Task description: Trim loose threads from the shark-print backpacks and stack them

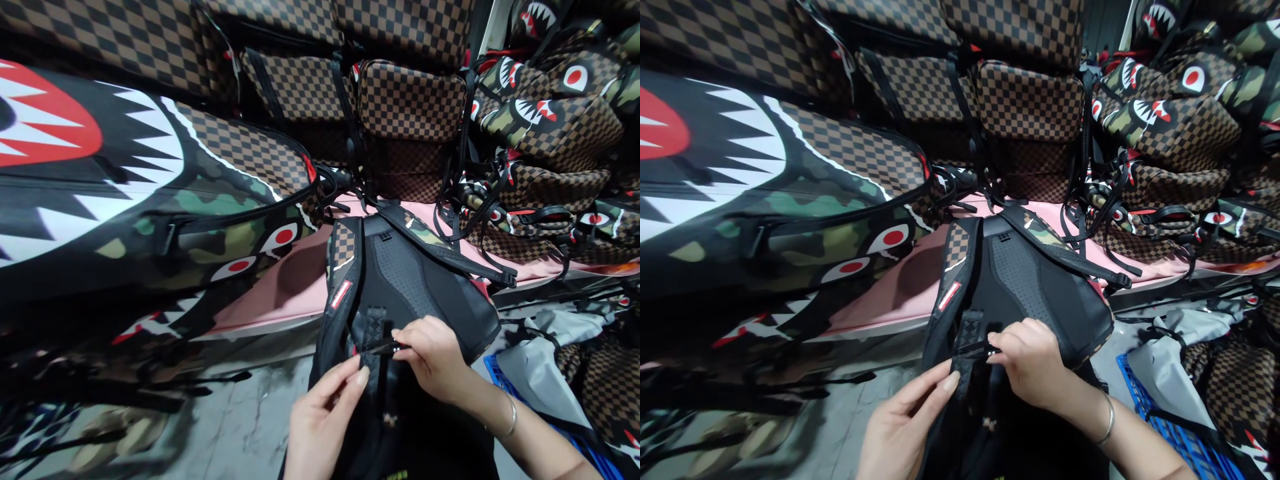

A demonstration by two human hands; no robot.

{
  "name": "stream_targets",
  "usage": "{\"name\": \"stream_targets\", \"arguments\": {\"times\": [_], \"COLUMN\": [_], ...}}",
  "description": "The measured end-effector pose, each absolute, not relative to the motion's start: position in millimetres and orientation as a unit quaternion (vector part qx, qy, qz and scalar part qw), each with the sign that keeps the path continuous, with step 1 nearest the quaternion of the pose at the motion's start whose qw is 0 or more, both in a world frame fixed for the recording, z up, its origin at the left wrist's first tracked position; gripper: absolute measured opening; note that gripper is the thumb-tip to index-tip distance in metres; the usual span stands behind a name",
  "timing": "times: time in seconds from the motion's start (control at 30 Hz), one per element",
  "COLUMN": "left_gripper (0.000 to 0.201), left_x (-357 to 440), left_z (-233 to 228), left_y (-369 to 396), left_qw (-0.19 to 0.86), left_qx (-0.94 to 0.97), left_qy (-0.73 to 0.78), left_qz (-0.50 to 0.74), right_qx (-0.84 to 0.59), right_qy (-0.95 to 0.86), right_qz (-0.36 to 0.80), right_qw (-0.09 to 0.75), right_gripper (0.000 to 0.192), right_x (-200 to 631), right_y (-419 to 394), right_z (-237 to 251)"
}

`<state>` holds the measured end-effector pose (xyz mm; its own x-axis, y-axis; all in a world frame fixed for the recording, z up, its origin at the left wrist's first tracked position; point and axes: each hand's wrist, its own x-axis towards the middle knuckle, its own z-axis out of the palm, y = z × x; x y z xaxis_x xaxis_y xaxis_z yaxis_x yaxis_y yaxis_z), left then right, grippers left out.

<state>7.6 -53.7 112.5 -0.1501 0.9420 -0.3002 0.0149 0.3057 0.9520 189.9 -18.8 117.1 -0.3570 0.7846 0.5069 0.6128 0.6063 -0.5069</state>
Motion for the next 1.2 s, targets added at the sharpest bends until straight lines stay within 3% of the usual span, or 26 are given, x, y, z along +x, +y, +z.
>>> {"name": "stream_targets", "arguments": {"times": [0.17, 0.47, 1.0, 1.2], "left_gripper": [0.031, 0.043, 0.037, 0.039], "left_x": [7, 4, 16, -1], "left_z": [114, 110, 108, 101], "left_y": [-54, -50, -54, -47], "left_qw": [0.508, 0.522, 0.48, 0.472], "left_qx": [0.412, 0.377, 0.433, 0.434], "left_qy": [0.612, 0.626, 0.634, 0.653], "left_qz": [0.444, 0.44, 0.423, 0.404], "right_qx": [-0.426, -0.431, -0.424, -0.416], "right_qy": [-0.828, -0.826, -0.835, -0.812], "right_qz": [0.101, 0.117, 0.12, 0.136], "right_qw": [0.351, 0.344, 0.329, 0.386], "right_gripper": [0.04, 0.033, 0.035, 0.026], "right_x": [188, 194, 199, 193], "right_y": [-17, -16, -17, -11], "right_z": [122, 126, 118, 125]}}
